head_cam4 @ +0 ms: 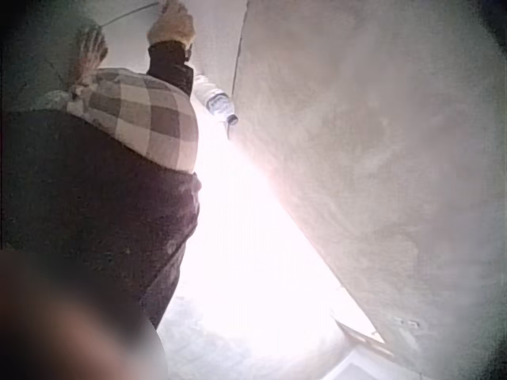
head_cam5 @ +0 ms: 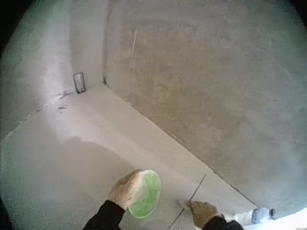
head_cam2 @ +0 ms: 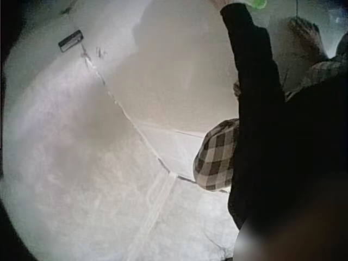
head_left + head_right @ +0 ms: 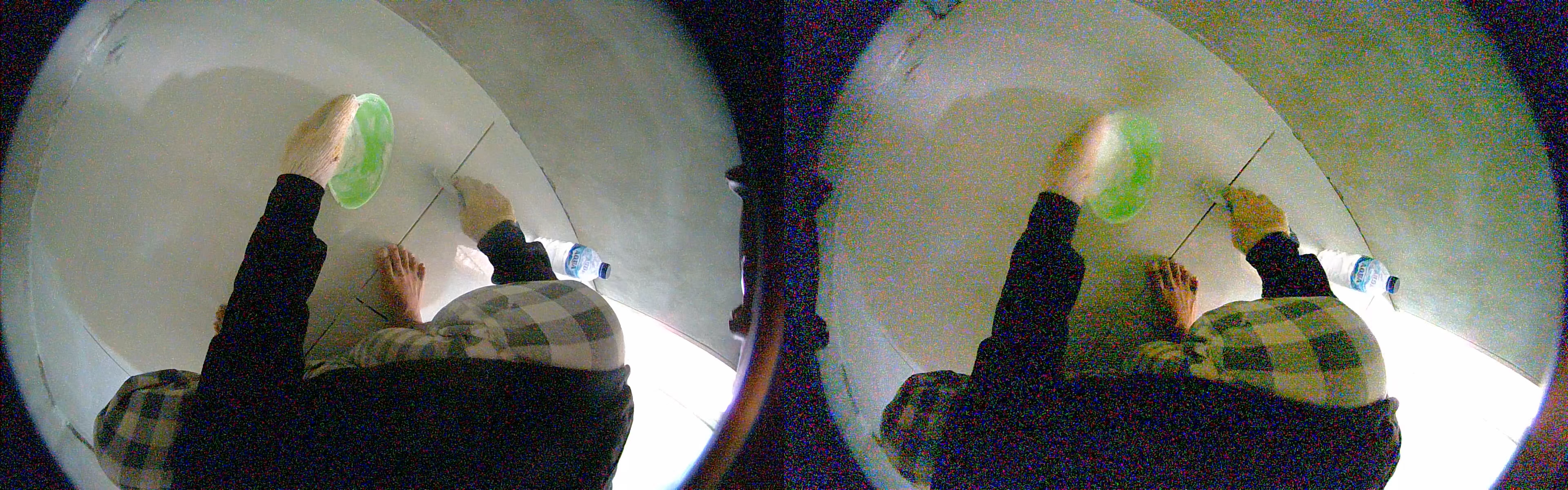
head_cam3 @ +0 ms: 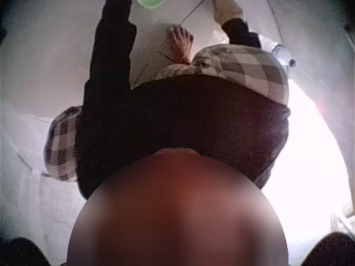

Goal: The person kneels on a tiled floor and repeatedly wipes the surface with a cloth, dipping it into a green bowl of water. They move the bowl and a plastic bottle as needed to reach different areas.

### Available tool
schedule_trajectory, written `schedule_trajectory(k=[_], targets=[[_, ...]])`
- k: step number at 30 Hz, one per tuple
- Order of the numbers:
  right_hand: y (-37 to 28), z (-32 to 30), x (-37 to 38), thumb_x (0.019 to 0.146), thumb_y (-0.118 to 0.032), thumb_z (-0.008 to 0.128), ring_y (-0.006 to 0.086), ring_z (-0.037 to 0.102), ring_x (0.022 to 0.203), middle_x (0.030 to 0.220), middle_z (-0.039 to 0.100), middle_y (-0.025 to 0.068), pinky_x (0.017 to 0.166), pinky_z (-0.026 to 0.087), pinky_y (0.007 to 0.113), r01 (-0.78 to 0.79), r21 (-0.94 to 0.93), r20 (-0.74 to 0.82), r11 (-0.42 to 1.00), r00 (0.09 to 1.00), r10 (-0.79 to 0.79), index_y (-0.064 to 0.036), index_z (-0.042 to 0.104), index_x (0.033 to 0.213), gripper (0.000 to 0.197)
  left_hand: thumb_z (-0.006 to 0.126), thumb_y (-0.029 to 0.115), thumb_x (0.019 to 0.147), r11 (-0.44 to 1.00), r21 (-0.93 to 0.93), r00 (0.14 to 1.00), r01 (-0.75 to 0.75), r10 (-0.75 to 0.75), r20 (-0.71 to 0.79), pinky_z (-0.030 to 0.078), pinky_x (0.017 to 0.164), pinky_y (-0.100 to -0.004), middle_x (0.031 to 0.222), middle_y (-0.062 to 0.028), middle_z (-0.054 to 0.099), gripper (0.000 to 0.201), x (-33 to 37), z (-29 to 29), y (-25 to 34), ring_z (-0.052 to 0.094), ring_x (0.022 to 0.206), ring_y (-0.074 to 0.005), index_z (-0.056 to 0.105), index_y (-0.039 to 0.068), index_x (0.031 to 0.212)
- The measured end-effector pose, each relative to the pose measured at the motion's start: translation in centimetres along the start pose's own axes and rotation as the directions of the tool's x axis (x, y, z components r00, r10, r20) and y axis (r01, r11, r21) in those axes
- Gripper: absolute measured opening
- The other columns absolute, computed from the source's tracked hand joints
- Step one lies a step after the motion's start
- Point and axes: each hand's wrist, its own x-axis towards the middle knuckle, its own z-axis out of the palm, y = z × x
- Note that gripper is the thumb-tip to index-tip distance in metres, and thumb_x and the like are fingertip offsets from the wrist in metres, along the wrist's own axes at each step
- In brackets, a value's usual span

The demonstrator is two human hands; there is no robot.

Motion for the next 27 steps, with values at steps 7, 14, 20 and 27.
schedule_trajectory(k=[7,14,20,27], targets=[[0.9,-1.7,0.4,0.085,-0.010,0.051,0.0327,0.059,0.109,0.128,0.057,0.0119,0.091,0.049,0.044,0.344,-0.115,-0.290,0.932,0.885,-0.363,-0.0181,0.051,0.132,0.048,0.047,0.041,0.097,0.488,-0.742,0.872,0.460,-0.405,0.275,0.043,0.096,-0.0363,0.121,-0.0162,0.062,0.049,1.8,-0.6,-1.6,0.059,0.110,-0.0253,0.058,0.002,0.124],[-1.7,-9.9,3.5,0.091,-0.011,0.048,0.0354,0.066,0.089,0.102,0.068,0.0138,0.074,0.055,0.047,0.301,-0.240,0.092,0.923,0.954,-0.287,-0.0197,0.045,0.138,0.048,0.043,0.045,0.098,0.904,-0.348,0.969,0.248,-0.231,0.090,0.046,0.091,-0.0379,0.110,-0.0193,0.064,0.049,0.4,-1.0,-1.9,0.062,0.099,-0.0278,0.059,0.005,0.121],[-2.9,-10.6,5.6,0.087,-0.016,0.059,0.0353,0.065,0.091,0.102,0.067,0.0121,0.074,0.054,0.047,0.539,-0.144,0.137,0.830,0.841,-0.523,-0.0185,0.044,0.139,0.055,0.038,0.036,0.097,1.000,-0.018,1.000,0.019,-0.019,-0.004,0.048,0.082,-0.0503,0.098,-0.0190,0.067,0.036,3.4,1.4,0.3,0.064,0.089,-0.0400,0.058,0.010,0.112],[-4.6,-9.2,8.1,0.078,-0.007,0.059,0.0359,0.067,0.084,0.094,0.068,0.0128,0.070,0.054,0.048,0.559,-0.179,0.248,0.809,0.822,-0.513,-0.0293,0.050,0.135,0.062,0.039,0.040,0.096,0.981,0.027,0.966,0.194,-0.196,0.168,0.049,0.082,-0.0493,0.103,-0.0177,0.067,0.038,3.0,-0.7,4.5,0.064,0.095,-0.0383,0.059,0.015,0.116]])
